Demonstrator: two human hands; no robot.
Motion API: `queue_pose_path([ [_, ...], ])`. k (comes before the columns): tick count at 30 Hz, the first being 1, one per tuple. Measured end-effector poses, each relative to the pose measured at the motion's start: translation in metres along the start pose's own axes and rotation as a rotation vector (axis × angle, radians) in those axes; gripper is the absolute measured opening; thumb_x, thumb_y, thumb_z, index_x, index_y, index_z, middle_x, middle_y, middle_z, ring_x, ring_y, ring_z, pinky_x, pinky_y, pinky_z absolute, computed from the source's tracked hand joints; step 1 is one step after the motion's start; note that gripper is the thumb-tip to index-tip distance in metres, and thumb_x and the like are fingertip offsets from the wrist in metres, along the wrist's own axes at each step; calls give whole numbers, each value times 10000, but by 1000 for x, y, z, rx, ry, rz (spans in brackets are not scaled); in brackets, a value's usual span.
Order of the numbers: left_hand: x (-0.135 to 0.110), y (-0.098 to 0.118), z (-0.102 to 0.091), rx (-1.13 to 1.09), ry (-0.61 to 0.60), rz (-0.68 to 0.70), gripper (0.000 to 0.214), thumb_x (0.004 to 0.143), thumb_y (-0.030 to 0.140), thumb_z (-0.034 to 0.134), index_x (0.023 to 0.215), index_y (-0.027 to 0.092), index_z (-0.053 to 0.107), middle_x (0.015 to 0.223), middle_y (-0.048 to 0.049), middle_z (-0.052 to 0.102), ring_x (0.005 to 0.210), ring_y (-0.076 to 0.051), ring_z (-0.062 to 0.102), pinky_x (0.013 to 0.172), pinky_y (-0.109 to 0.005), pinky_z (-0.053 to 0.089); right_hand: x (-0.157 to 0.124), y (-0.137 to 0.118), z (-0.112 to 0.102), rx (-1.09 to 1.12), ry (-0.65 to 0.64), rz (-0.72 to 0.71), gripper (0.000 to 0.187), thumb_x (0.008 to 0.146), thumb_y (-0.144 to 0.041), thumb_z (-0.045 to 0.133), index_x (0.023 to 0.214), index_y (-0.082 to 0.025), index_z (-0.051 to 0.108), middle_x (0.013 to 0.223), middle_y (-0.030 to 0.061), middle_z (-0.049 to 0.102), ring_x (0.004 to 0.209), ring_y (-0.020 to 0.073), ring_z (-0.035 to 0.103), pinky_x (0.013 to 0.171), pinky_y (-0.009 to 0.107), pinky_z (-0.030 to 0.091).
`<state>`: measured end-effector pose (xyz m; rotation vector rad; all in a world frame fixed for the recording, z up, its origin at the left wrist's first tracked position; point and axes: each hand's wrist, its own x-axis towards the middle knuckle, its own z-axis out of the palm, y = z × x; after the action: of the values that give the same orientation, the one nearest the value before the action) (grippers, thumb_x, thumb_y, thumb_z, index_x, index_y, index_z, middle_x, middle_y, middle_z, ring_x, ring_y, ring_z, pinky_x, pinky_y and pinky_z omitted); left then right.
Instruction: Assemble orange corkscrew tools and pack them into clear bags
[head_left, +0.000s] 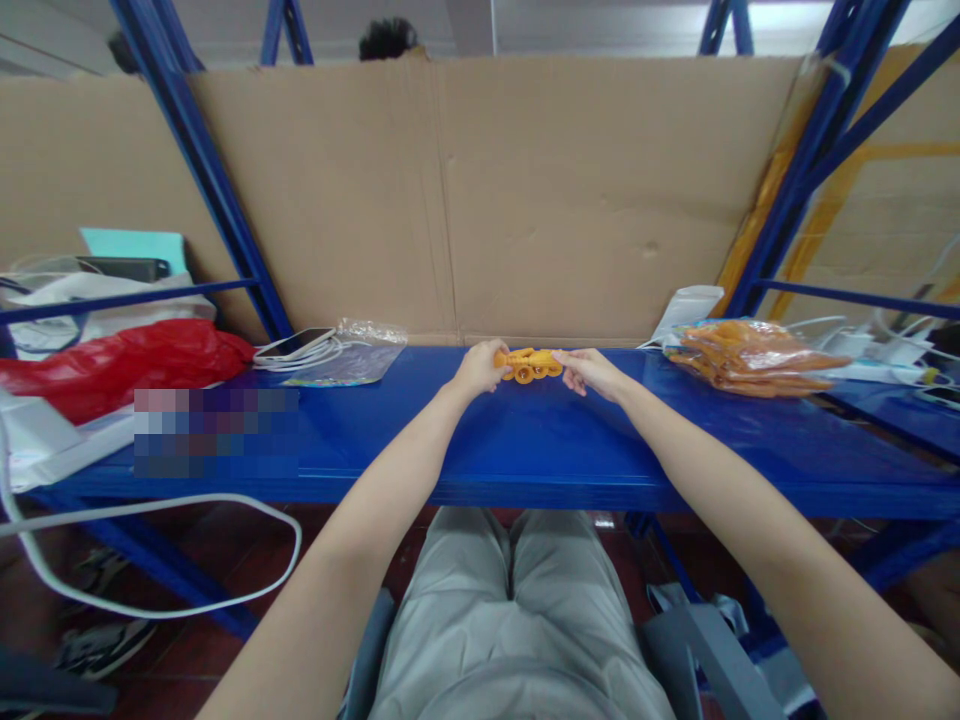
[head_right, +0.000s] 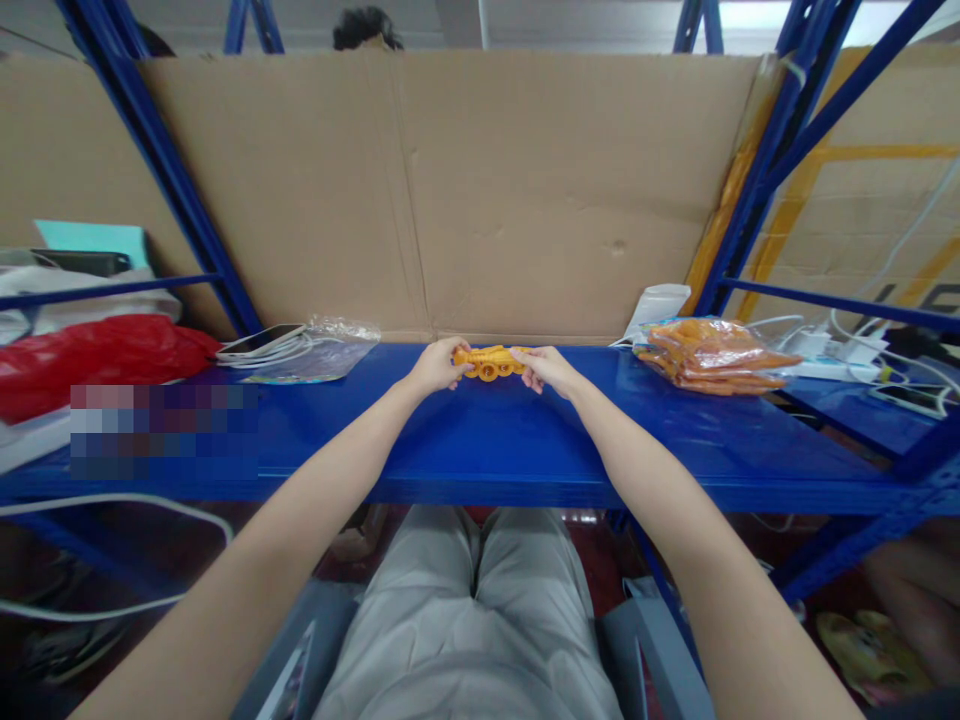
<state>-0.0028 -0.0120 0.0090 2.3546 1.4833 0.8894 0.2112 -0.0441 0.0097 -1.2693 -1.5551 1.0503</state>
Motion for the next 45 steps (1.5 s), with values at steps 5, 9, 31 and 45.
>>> queue_pose_path([
  [5, -1, 4, 0, 0, 53, 36, 243, 839, 156, 659, 1073, 141, 596, 1084, -90, 663, 459, -27, 563, 466, -164, 442, 2, -1, 2, 4, 65, 73, 472, 992, -484, 440, 694, -140, 564, 382, -14, 480, 275, 61, 361, 302, 186, 229],
  [9, -2, 7, 2, -114, 19, -9, 243, 851, 166, 653, 1079, 145, 570, 997, -73, 673, 437, -38, 568, 422, -158, 426, 5, -1, 2, -65, 129, -64, 425, 935, -560, 513, 820, -155, 575, 532, -4, 585, 328, 58, 434, 323, 182, 276],
  [31, -7, 27, 2, -392, -100, 2, 165, 888, 145, 630, 1045, 135, 579, 535, 63, 573, 358, -52, 512, 400, -150, 434, 3, 0, 6, -474, 566, -503, 318, 947, -416, 482, 698, -218, 475, 602, -11, 506, 611, 130, 486, 586, 224, 358],
  [45, -10, 31, 8, -257, -27, 5, 220, 877, 194, 662, 1089, 145, 629, 669, 17, 645, 403, -53, 565, 398, -139, 439, 15, 2, 4, -544, 516, -202, 368, 910, -213, 365, 543, -239, 376, 502, 13, 439, 570, 170, 445, 568, 267, 293],
])
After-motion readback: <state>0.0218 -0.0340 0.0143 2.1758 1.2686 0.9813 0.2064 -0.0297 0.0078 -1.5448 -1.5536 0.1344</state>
